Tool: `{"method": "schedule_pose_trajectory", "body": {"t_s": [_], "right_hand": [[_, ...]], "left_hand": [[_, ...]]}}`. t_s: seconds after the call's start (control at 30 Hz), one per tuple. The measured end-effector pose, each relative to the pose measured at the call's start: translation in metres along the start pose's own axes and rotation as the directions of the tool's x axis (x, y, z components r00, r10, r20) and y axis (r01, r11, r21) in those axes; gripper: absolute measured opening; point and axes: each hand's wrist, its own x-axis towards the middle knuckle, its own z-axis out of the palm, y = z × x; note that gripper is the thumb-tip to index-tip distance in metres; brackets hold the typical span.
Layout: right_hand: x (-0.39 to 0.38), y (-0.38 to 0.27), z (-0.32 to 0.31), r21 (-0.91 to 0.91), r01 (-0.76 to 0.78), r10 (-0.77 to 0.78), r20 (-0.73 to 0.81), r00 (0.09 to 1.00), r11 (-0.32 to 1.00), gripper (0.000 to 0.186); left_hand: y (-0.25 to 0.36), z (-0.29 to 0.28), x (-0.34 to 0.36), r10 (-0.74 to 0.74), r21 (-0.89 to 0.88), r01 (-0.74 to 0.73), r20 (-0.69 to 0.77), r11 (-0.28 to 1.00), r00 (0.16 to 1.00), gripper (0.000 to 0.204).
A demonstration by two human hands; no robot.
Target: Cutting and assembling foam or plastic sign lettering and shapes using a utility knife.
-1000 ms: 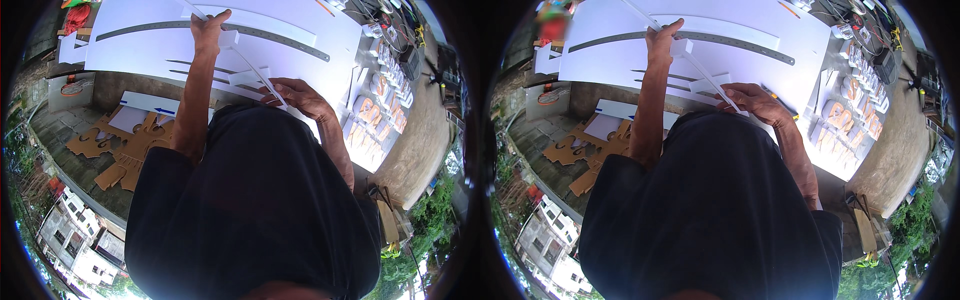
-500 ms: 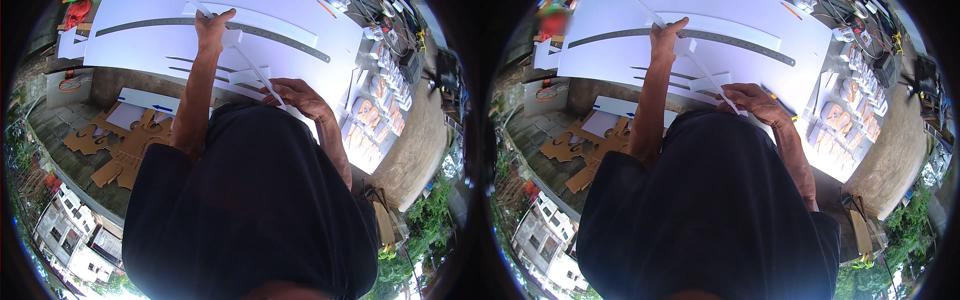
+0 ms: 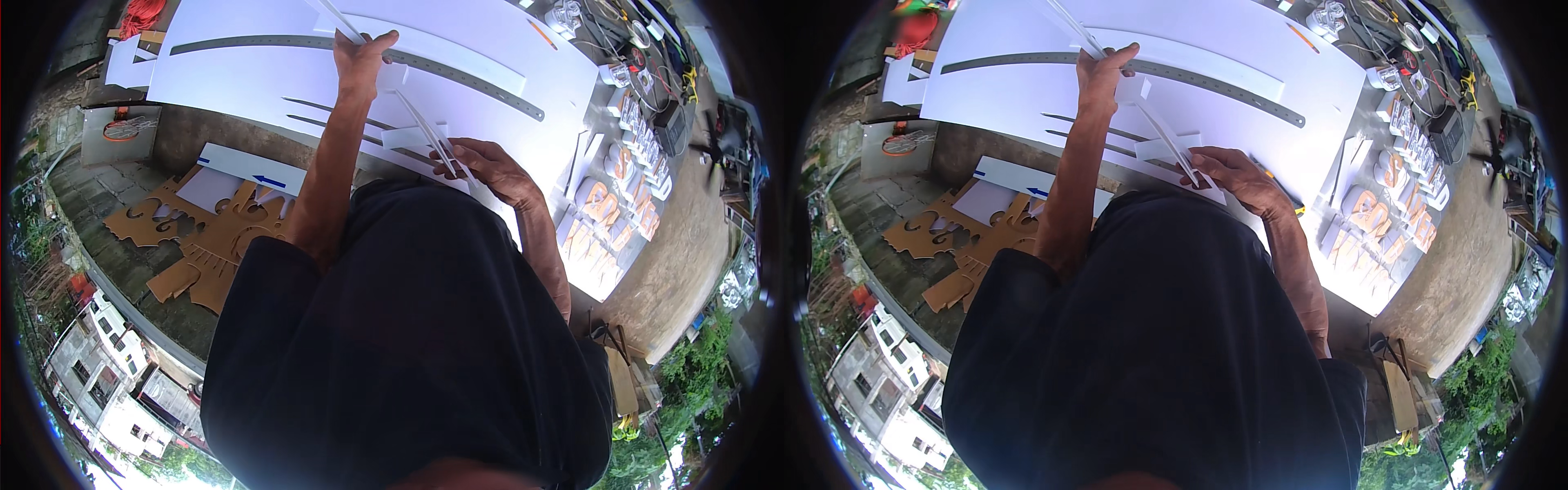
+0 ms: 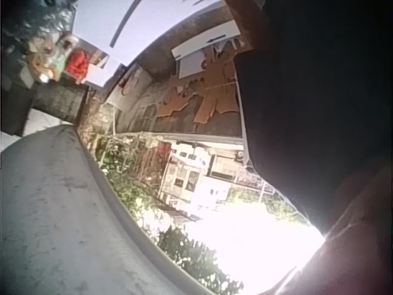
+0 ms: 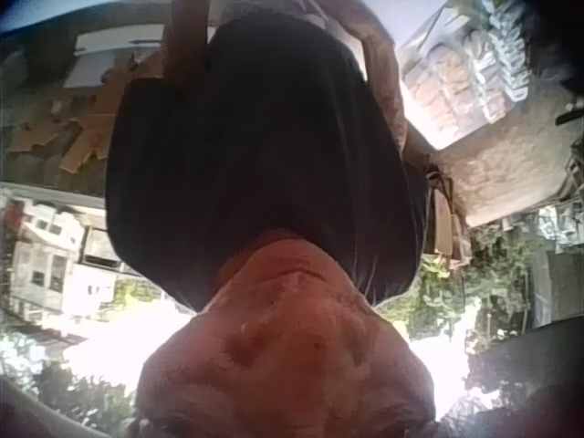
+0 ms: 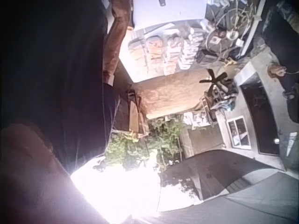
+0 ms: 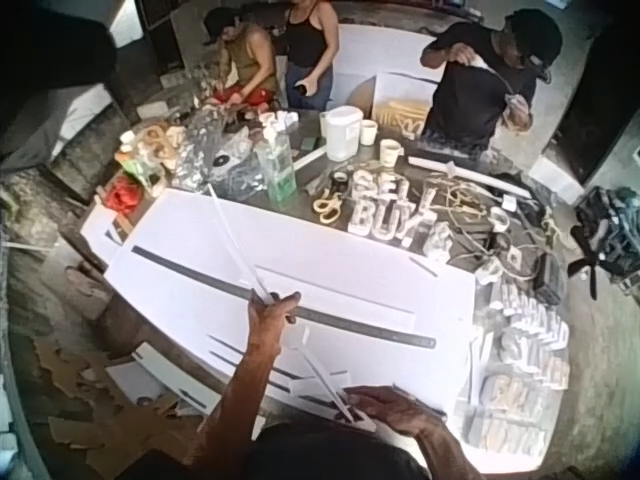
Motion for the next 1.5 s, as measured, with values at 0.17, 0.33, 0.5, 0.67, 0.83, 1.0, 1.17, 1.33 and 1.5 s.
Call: {"method": "schedule_pose_trajectory", "body": {"t_s": [0.17, 0.33, 0.5, 0.67, 0.83, 1.0, 1.17, 1.33, 1.5], "right_hand": [[0.019, -0.002, 0.001, 0.004, -0.026, 0.026, -0.036, 0.999, 1.000, 0.053], [0.030, -0.001, 0.001, 0.094, 0.000, 0.002, -0.030, 1.000, 0.996, 0.055], [0.029, 0.007, 0.006, 0.100, 0.049, -0.043, -0.060, 0.997, 0.994, 0.051], [0.029, 0.008, 0.009, 0.095, 0.014, -0.006, -0.085, 0.996, 0.995, 0.051], [0.029, 0.007, 0.011, 0.043, 0.009, -0.005, -0.089, 0.996, 0.999, 0.051], [0.031, 0.006, 0.008, -0.078, 0.000, -0.006, -0.078, 0.997, 0.997, 0.054], [0.035, -0.001, 0.012, -0.181, 0.032, -0.049, -0.091, 0.995, 0.983, 0.051], [0.030, 0.000, 0.012, -0.105, 0.023, -0.033, -0.102, 0.994, 0.994, 0.062], [0.036, -0.003, 0.013, -0.168, 0.030, -0.046, -0.090, 0.995, 0.985, 0.058]], "left_hand": [[0.007, 0.010, -0.012, 0.018, -0.018, -0.017, 0.015, 1.000, 1.000, 0.047], [0.010, 0.015, -0.016, 0.027, -0.003, -0.026, 0.052, 1.000, 0.998, 0.059], [0.006, 0.017, -0.017, 0.048, -0.015, -0.048, 0.007, 0.999, 0.999, 0.057], [-0.003, 0.014, -0.016, 0.061, 0.028, -0.061, -0.017, 0.998, 0.998, 0.054], [-0.007, 0.011, -0.015, 0.030, 0.014, -0.030, -0.023, 0.999, 0.999, 0.053], [-0.010, 0.013, -0.013, 0.023, 0.025, -0.023, -0.016, 0.999, 1.000, 0.051], [-0.011, 0.008, -0.006, 0.041, -0.024, -0.042, -0.032, 0.999, 0.999, 0.052], [-0.011, 0.017, -0.020, 0.041, -0.104, -0.046, -0.050, 0.993, 0.998, 0.046], [-0.004, 0.026, -0.038, 0.060, -0.144, -0.064, -0.030, 0.987, 0.998, 0.045]]}}
